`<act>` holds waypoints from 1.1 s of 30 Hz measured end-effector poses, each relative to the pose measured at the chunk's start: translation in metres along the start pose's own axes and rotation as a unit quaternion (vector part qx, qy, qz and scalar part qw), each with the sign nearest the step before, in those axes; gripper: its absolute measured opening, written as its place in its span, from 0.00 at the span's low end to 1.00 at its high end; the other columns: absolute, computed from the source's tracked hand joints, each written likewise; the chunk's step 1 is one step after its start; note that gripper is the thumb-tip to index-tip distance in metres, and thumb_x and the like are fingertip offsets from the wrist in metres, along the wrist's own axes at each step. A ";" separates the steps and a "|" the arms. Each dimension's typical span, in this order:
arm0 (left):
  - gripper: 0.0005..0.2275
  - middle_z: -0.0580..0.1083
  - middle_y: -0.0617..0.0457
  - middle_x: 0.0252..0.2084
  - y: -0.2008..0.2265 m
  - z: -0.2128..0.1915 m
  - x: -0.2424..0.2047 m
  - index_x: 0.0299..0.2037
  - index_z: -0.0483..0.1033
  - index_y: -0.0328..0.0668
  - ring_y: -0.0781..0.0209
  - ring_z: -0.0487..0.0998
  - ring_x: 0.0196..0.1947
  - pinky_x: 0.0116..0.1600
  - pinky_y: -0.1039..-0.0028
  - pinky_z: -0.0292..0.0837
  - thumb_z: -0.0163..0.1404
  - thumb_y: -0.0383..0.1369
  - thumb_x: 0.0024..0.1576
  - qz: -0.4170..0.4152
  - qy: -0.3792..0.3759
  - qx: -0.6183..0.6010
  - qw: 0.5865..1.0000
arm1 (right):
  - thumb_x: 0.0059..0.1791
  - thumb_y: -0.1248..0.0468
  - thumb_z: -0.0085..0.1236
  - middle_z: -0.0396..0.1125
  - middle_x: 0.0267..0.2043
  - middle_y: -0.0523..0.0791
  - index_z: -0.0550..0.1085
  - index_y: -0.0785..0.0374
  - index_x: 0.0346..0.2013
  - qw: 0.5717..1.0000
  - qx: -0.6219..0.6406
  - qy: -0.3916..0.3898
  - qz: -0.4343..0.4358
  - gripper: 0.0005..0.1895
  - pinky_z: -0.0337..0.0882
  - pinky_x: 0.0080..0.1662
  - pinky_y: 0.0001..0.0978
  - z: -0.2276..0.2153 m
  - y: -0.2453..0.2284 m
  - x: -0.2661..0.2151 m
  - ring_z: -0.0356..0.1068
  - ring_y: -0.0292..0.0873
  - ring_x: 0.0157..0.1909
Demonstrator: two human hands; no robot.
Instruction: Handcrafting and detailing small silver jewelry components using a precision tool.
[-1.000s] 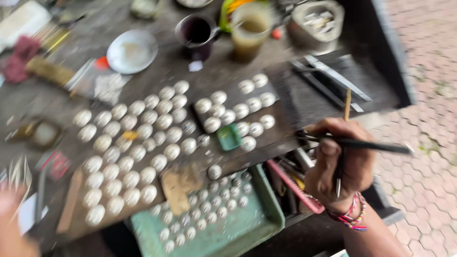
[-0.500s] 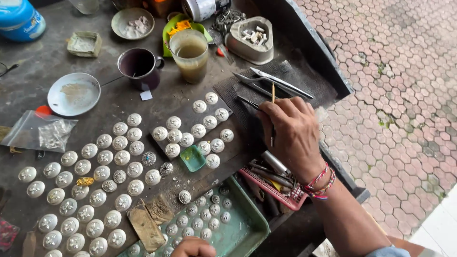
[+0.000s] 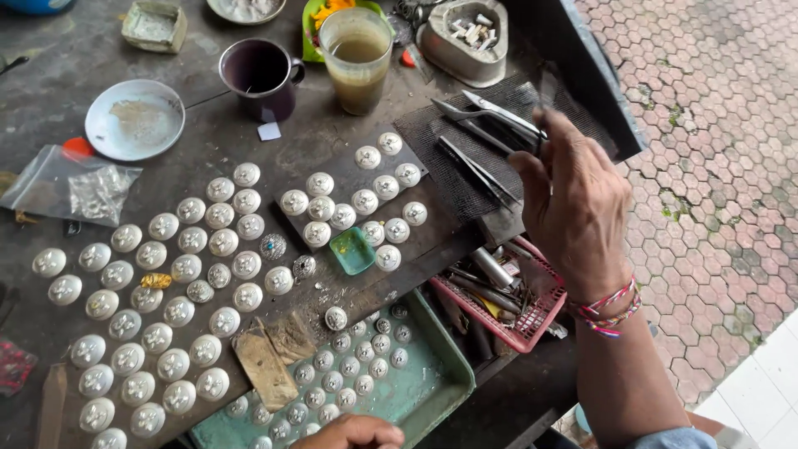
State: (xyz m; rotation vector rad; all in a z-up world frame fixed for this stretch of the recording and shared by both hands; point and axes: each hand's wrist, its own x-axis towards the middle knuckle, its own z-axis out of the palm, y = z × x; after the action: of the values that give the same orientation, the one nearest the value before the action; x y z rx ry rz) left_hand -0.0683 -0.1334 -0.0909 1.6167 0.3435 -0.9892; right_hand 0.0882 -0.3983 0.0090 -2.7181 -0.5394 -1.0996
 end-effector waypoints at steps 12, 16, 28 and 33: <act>0.06 0.75 0.63 0.22 0.051 0.022 -0.024 0.29 0.75 0.46 0.69 0.79 0.26 0.49 0.67 0.70 0.46 0.35 0.50 0.531 0.309 0.138 0.777 | 0.51 0.67 0.65 0.66 0.40 0.47 0.76 0.60 0.38 0.997 -0.062 -0.049 -0.023 0.04 0.60 0.45 0.38 0.018 0.020 -0.014 0.60 0.49 0.42; 0.07 0.74 0.57 0.23 0.063 0.018 -0.025 0.23 0.73 0.43 0.56 0.79 0.34 0.54 0.62 0.60 0.44 0.32 0.51 0.580 0.330 0.173 0.725 | 0.50 0.65 0.63 0.70 0.48 0.42 0.78 0.55 0.40 0.990 -0.069 -0.122 0.000 0.04 0.61 0.45 0.39 0.019 0.039 -0.023 0.65 0.48 0.47; 0.01 0.69 0.56 0.23 0.076 0.013 -0.037 0.29 0.72 0.42 0.62 0.70 0.23 0.41 0.69 0.68 0.49 0.26 0.48 0.597 0.278 0.197 0.726 | 0.50 0.79 0.45 0.61 0.44 0.59 0.61 0.77 0.35 0.990 -0.016 -0.110 -0.083 0.03 0.64 0.53 0.45 0.018 0.039 -0.009 0.60 0.58 0.50; 0.05 0.71 0.54 0.24 0.073 0.008 -0.038 0.30 0.74 0.41 0.63 0.69 0.21 0.32 0.76 0.66 0.46 0.31 0.51 0.555 0.259 0.129 0.780 | 0.56 0.62 0.34 0.54 0.52 0.55 0.56 0.65 0.43 0.903 0.388 -0.058 0.177 0.08 0.57 0.47 0.32 0.030 0.056 -0.042 0.54 0.45 0.42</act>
State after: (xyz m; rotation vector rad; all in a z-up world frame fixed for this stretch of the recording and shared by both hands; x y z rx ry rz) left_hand -0.0443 -0.1520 -0.0140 1.8946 -0.4129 0.3484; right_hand 0.1011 -0.4530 -0.0423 -2.0564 -0.3631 -0.4768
